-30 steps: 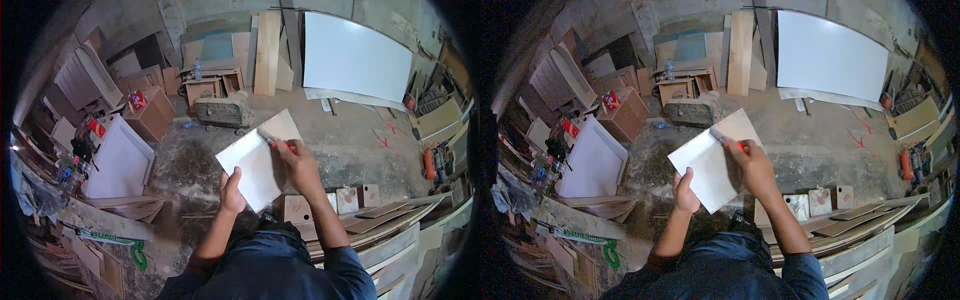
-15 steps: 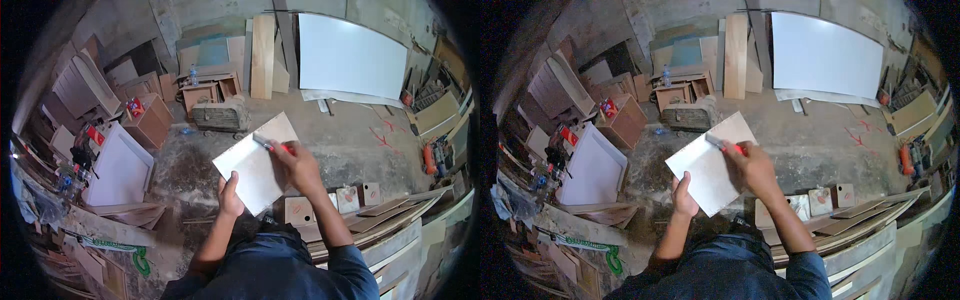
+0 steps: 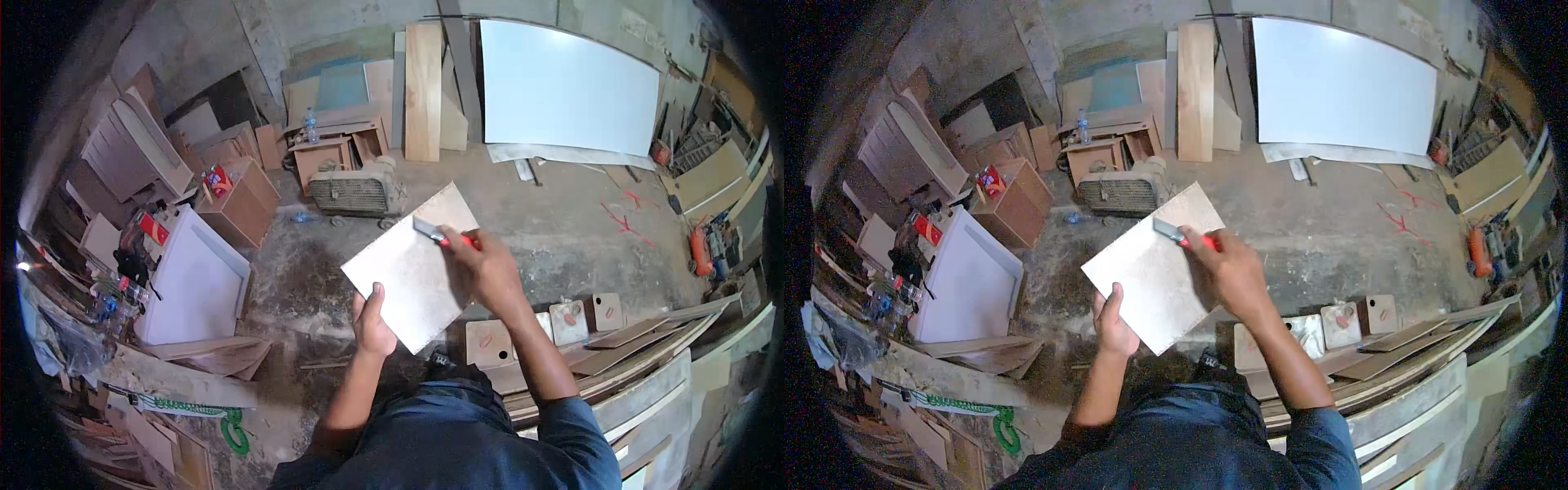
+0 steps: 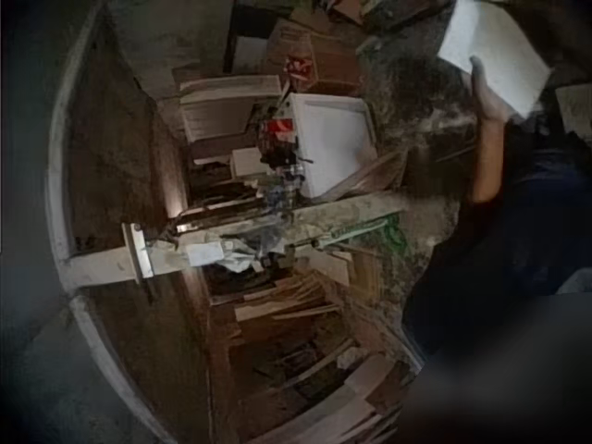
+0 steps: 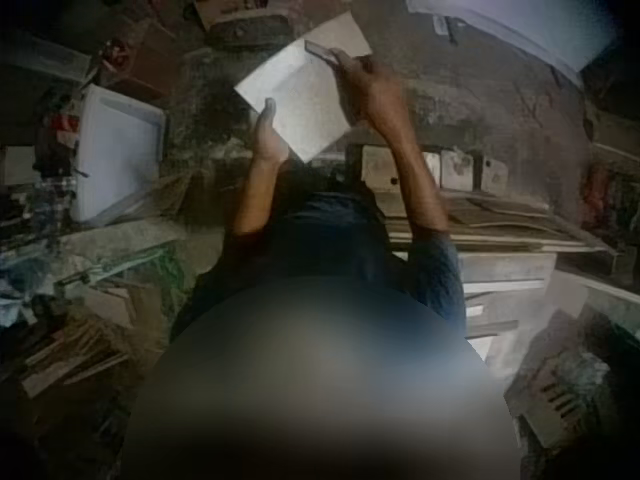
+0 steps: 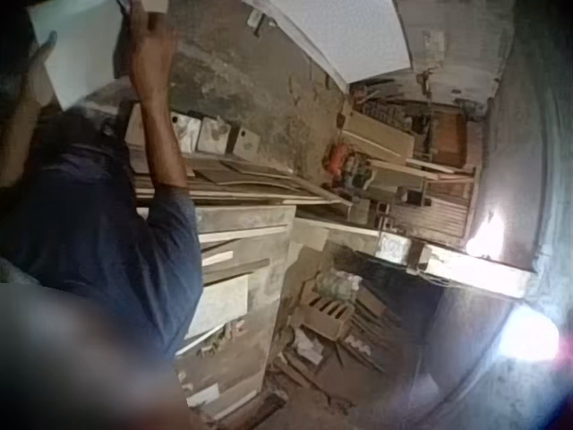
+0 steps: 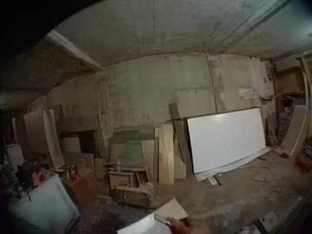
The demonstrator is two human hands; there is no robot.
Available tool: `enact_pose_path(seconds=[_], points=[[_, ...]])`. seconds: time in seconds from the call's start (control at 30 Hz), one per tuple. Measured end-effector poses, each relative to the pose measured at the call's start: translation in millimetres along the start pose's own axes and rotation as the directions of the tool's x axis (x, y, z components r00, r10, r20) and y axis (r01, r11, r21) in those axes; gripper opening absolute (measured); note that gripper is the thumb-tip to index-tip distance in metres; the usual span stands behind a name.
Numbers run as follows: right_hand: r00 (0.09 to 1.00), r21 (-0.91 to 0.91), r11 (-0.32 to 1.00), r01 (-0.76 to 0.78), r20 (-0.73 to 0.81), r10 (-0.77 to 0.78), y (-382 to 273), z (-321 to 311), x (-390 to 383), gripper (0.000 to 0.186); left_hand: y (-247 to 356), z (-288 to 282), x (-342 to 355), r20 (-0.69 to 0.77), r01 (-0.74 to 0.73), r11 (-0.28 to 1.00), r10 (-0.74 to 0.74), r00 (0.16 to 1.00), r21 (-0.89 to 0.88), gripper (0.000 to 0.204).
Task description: Trim or scrape the edges of a plywood board using a utility knife.
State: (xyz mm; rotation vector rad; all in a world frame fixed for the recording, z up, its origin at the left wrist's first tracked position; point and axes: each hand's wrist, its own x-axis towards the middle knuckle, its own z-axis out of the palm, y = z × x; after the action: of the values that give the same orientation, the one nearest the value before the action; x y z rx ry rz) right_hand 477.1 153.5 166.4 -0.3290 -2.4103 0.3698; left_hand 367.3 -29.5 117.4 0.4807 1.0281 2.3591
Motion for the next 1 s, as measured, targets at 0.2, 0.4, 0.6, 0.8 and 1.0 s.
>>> enact_pose_path(seconds=[0.2, 0.4, 0.6, 0.8, 1.0], points=[[0.988, -0.079, 0.986, -0.149, 0.026, 0.152, 19.9, -11.9, 3.8, 0.058, -1.0, -14.7, 0.5, 0.032, -0.008, 1.0, 0.007, 0.999, 0.016, 0.054], [0.995, -0.07, 0.993, -0.094, -0.027, 0.092, 21.2, -14.1, 9.4, 0.04, -2.6, -14.1, -2.1, -0.003, -0.008, 1.0, 0.008, 1.0, 0.009, 0.051], [0.999, -0.103, 0.994, 0.046, 0.022, -0.044, 4.2, -11.9, -0.3, 0.041, -7.7, -12.0, -2.1, -0.007, -0.002, 1.0, 0.002, 1.0, 0.024, 0.053], [0.964, -0.096, 0.962, -0.254, -0.111, 0.243, 27.7, -12.6, 9.2, 0.043, -7.3, -6.2, -3.4, 0.014, -0.028, 0.999, 0.028, 1.0, 0.035, 0.047], [0.977, 0.005, 0.979, 0.206, -0.06, -0.206, -31.0, 1.5, -3.9, 0.04, -9.4, 4.0, 2.5, 0.077, 0.027, 0.999, -0.024, 0.997, -0.043, 0.051]])
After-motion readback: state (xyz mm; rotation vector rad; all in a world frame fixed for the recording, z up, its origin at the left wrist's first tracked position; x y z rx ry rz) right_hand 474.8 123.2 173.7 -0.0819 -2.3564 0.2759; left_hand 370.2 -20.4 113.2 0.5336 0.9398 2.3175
